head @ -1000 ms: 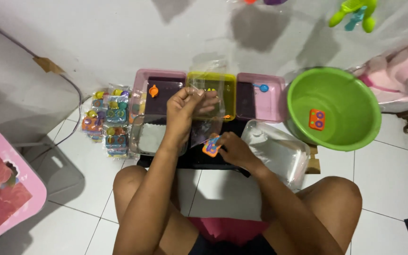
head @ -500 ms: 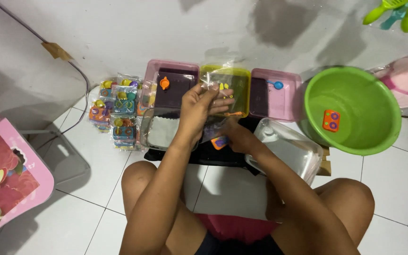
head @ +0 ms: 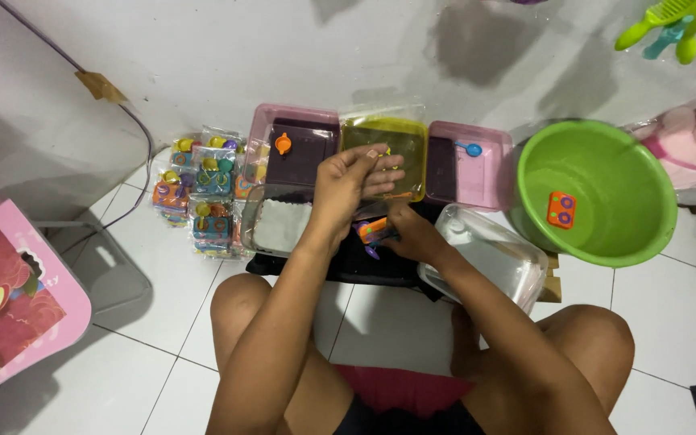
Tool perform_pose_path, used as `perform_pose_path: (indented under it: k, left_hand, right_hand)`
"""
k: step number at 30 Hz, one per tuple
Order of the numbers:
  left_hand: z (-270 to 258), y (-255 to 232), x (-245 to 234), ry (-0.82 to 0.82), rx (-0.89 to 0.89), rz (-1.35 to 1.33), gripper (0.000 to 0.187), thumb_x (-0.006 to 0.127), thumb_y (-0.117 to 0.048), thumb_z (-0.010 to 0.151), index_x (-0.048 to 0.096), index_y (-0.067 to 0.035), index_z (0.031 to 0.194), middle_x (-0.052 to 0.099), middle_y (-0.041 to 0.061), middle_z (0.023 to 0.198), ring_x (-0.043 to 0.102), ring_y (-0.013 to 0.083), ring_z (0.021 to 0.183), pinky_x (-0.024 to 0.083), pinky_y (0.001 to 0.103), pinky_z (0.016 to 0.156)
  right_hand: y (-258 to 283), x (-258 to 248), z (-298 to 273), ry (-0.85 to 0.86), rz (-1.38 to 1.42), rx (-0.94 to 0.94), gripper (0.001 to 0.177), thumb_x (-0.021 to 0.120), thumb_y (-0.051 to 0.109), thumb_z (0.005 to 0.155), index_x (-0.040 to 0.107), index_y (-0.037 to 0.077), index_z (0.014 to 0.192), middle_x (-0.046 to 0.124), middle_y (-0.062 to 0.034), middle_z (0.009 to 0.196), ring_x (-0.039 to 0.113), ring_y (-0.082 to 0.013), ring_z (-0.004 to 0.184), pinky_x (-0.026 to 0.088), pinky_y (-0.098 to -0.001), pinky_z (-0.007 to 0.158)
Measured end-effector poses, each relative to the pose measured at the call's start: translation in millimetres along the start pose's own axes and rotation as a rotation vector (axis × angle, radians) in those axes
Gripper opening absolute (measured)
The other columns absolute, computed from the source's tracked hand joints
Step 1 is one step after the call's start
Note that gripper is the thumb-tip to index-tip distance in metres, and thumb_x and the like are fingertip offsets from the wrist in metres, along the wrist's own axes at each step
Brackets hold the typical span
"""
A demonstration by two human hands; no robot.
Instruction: Cleaning small plastic toys with a cloth and sorting them into small plastic bags and containers.
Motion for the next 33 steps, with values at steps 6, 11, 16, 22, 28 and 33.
perform_pose_path:
  k: [6,11,16,22,28,33]
  left_hand:
    - [1.9,2.0,-1.7,0.001,-0.009,-0.01,0.029,0.057,-0.014,0.098,0.066,0.005,0.119,0.073,0.028,0.11,0.075,0.0348,0.093,0.063,0.041,0.079]
    - [4.9,5.1,1.1,-0.006,-0.023,0.039,0.03,0.061,-0.015,0.096,0.068,0.005,0.117,0.073,0.028,0.108,0.074,0.0356,0.097,0.062,0.044,0.079]
    - [3.3,2.3,1.6,-0.007,-0.069,0.037,0.035,0.063,-0.019,0.096,0.065,0.004,0.123,0.072,0.028,0.111,0.073,0.0375,0.097,0.062,0.049,0.074]
    - [8.6,13.4,-0.6,0.033,-0.023,0.021,0.032,0.065,-0.013,0.096,0.065,0.009,0.119,0.071,0.032,0.108,0.073,0.0396,0.096,0.061,0.047,0.081]
    - [4.7,40.4,9.4,0.181,-0.144,0.136,0.03,0.07,-0.01,0.093,0.067,0.01,0.115,0.073,0.03,0.103,0.074,0.0347,0.091,0.062,0.043,0.079]
    - [-1.1,65.1,24.7,0.29,-0.223,0.285,0.028,0.072,-0.01,0.093,0.069,0.009,0.113,0.076,0.024,0.098,0.076,0.027,0.084,0.063,0.036,0.074]
  right_hand:
    - [11.1,-22.3,-7.2,-0.095,0.066,-0.031,0.036,0.082,0.044,0.083,0.063,0.015,0.091,0.063,-0.003,0.098,0.067,-0.0269,0.1,0.056,-0.0368,0.085]
    - [2.0,-21.6,3.8,-0.321,0.073,-0.072,0.032,0.082,0.043,0.081,0.061,0.02,0.09,0.056,0.0015,0.089,0.065,-0.0239,0.091,0.055,-0.0355,0.08]
    - [12.1,-59.8,-3.7,-0.222,0.432,0.146,0.032,0.079,0.019,0.082,0.064,0.019,0.111,0.063,-0.0043,0.099,0.066,-0.0227,0.092,0.054,-0.034,0.081]
    - [-25.3,-101.7,-24.8,-0.411,0.933,0.367,0.047,0.082,-0.003,0.078,0.065,0.002,0.121,0.07,-0.0121,0.104,0.07,-0.0178,0.092,0.06,-0.0293,0.078]
    - [0.3,-190.4,-34.1,-0.804,1.265,0.297,0.036,0.074,-0.002,0.086,0.061,0.003,0.119,0.069,-0.004,0.099,0.072,-0.0138,0.082,0.061,-0.023,0.065]
    - [-0.8,-215.5,-42.2,-0.957,1.187,0.227,0.04,0.073,-0.003,0.09,0.057,0.004,0.126,0.069,-0.0043,0.103,0.073,-0.0107,0.088,0.061,-0.0183,0.072]
Point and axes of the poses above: each hand's wrist, its own z-axis towards the middle knuckle, its own x-axis out of the palm, y = z × x, the point moved 1 cm from there along z, towards the middle knuckle
